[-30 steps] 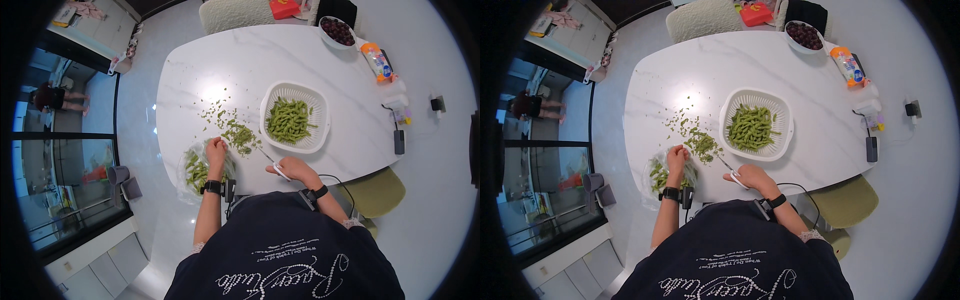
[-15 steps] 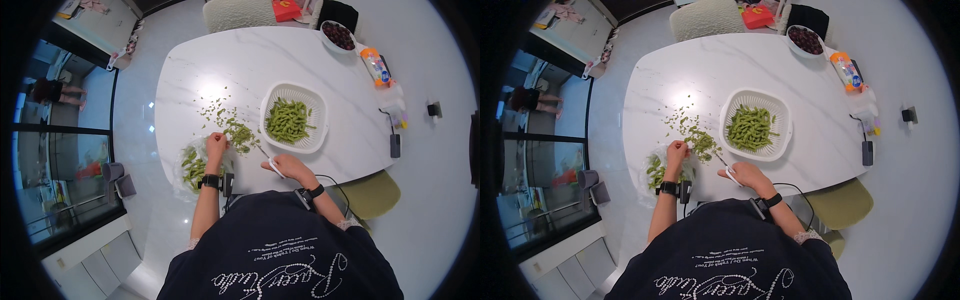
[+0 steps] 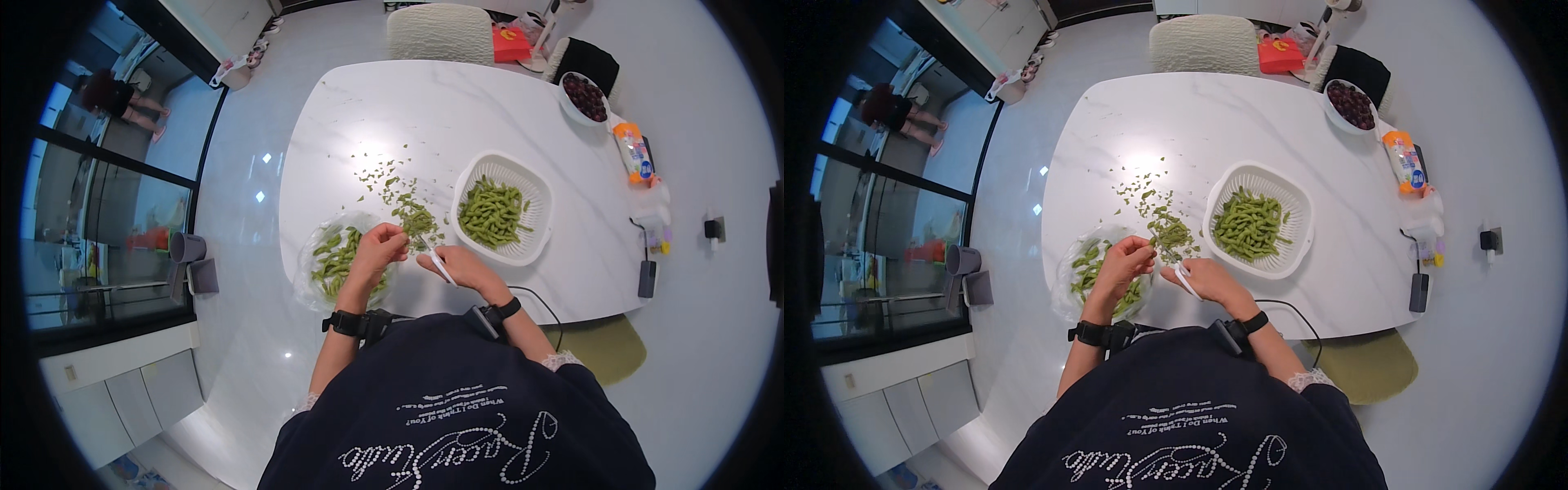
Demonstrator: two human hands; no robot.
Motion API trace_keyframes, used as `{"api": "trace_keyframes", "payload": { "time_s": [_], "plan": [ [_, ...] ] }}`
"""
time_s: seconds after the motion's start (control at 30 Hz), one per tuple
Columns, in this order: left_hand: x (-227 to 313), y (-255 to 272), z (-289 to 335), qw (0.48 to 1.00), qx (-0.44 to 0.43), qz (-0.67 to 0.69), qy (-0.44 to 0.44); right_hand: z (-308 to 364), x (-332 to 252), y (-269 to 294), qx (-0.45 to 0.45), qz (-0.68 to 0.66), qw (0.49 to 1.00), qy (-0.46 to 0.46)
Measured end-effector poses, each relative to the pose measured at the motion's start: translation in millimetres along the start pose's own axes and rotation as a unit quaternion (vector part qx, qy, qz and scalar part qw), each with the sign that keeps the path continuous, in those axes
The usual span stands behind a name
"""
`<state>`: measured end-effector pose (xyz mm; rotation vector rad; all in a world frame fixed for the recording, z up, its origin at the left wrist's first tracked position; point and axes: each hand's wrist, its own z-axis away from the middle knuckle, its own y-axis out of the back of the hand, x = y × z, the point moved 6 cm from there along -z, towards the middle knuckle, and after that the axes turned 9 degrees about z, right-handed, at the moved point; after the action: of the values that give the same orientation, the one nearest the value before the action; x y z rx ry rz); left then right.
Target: The person trims the ends of edamame pods using shears and places the trimmed pods into a white colander.
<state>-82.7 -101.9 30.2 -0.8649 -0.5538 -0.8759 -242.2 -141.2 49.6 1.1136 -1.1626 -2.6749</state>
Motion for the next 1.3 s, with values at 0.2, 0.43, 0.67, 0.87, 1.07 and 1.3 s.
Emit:
{"api": "trace_keyframes", "payload": {
  "time_s": [0.2, 0.43, 0.67, 0.87, 1.07, 1.3],
  "plan": [
    [-5, 8, 1, 1.0, 0.006, -0.021, 0.0, 3, 4, -2, -0.01, -0.022, 1.0, -0.008],
    [-24, 16, -6, 0.999, 0.037, 0.011, 0.021, 10, 17, -6, -0.018, -0.04, 0.998, -0.054],
    [-14, 12, -8, 0.975, 0.054, 0.216, 0.022, 13, 16, -2, -0.004, 0.014, 0.999, -0.04],
    [-20, 0, -9, 0.979, 0.025, 0.197, 0.052, 14, 11, -2, -0.026, 0.008, 0.999, -0.024],
    [-29, -6, -10, 0.98, 0.001, 0.183, 0.076, 12, 16, -5, -0.023, -0.009, 0.999, -0.025],
    [-38, 2, -14, 0.984, 0.025, 0.159, 0.082, 16, 20, -5, -0.037, -0.039, 0.997, -0.047]
  ]
}}
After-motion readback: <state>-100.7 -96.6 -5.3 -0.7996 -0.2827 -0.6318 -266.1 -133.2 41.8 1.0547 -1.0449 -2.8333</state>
